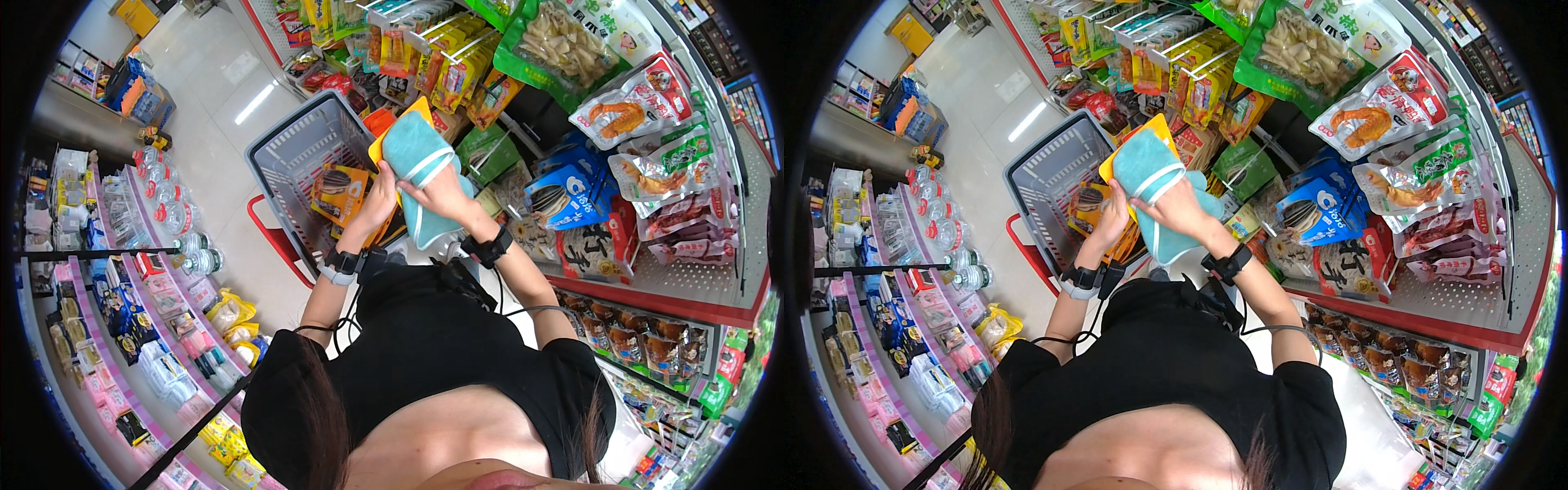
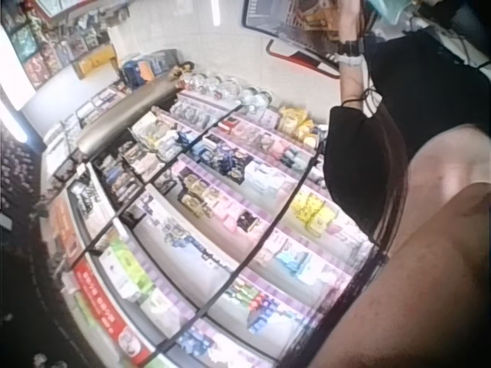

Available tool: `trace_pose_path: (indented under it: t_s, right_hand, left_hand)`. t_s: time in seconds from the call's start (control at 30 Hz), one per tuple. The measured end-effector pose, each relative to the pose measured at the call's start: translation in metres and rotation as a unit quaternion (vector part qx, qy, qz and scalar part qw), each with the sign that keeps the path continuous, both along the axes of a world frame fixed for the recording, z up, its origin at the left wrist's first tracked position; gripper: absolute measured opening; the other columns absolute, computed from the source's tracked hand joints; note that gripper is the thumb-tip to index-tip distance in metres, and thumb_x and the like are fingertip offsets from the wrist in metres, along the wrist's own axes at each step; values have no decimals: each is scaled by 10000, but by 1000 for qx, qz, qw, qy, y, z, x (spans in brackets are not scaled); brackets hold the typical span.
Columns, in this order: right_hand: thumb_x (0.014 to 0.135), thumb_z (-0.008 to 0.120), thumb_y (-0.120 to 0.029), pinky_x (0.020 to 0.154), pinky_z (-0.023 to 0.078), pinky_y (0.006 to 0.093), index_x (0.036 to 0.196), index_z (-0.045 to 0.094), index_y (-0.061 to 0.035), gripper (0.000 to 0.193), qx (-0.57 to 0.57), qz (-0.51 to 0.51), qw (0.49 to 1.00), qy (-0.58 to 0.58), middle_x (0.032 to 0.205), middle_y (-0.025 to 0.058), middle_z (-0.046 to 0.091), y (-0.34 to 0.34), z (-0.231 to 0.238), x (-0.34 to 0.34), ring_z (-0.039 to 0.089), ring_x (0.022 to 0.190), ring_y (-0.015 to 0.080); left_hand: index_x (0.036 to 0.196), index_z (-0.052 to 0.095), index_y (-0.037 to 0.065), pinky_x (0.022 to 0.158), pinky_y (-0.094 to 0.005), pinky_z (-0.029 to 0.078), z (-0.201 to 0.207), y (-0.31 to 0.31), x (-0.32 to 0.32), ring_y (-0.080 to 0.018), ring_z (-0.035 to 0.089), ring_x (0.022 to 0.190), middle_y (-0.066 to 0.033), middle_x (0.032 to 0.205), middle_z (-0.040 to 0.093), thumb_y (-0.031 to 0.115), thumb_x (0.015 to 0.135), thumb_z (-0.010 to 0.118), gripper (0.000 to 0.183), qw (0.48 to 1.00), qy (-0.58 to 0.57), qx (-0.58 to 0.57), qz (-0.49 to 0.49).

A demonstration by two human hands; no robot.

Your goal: The person wipes multiple snack bags with a blue cloth one at a time and places them into a grey basket while standing in a store aisle.

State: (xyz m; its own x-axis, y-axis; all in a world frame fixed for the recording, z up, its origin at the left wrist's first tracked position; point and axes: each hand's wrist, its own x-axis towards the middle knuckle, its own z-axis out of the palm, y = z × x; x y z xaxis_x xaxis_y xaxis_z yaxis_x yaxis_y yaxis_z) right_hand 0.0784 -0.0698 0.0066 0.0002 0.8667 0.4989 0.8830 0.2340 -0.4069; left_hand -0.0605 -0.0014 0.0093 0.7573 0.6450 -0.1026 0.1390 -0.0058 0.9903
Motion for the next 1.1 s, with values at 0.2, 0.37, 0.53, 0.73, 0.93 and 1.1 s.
trace_pose_path:
  t_s: [0.2,0.37,0.53,0.73,0.93,1.1]
  right_hand:
    - [840,561,-242,730,435,447,905,588,-12,241,22,-110,984,135,857,187,590,2,-25,21,560,827,381]
    - [841,573,-145,722,432,425,906,574,10,168,49,-104,980,162,868,181,594,1,-27,7,559,819,378]
    - [799,603,-45,731,436,411,950,583,21,166,131,-107,980,105,897,173,606,2,-20,-3,571,836,362]
    - [771,622,-92,711,431,435,853,612,-6,119,136,-77,979,129,803,147,612,13,17,-9,572,790,345]
    - [821,579,-223,727,421,442,889,589,-10,224,25,-61,994,88,844,180,593,14,-14,10,547,803,380]
    - [847,545,-256,723,415,462,881,565,1,261,21,-41,998,53,829,195,575,-6,-38,6,534,813,402]
  left_hand:
    - [1290,297,-49,1009,-312,276,-30,12,-4,-235,366,1205,-178,1304,370,481,943,130,656,983,-141,-116,35]
    - [1260,384,4,928,-302,347,-36,-9,-4,-183,454,1083,-90,1204,470,253,926,474,426,989,-139,42,11]
    - [1242,419,7,907,-285,366,-18,-4,2,-148,465,1079,-54,1215,473,128,893,517,382,986,-137,-93,14]
    - [1295,359,17,986,-305,306,-5,-2,3,-170,398,1181,-65,1295,414,133,920,458,405,986,-161,-53,10]
    - [1256,404,15,934,-290,362,-14,18,-5,-128,456,1108,-51,1227,468,184,923,481,382,958,-166,-228,44]
    - [1215,428,13,868,-255,398,2,24,-12,-113,503,1013,-47,1168,501,252,882,557,430,926,-253,-268,86]
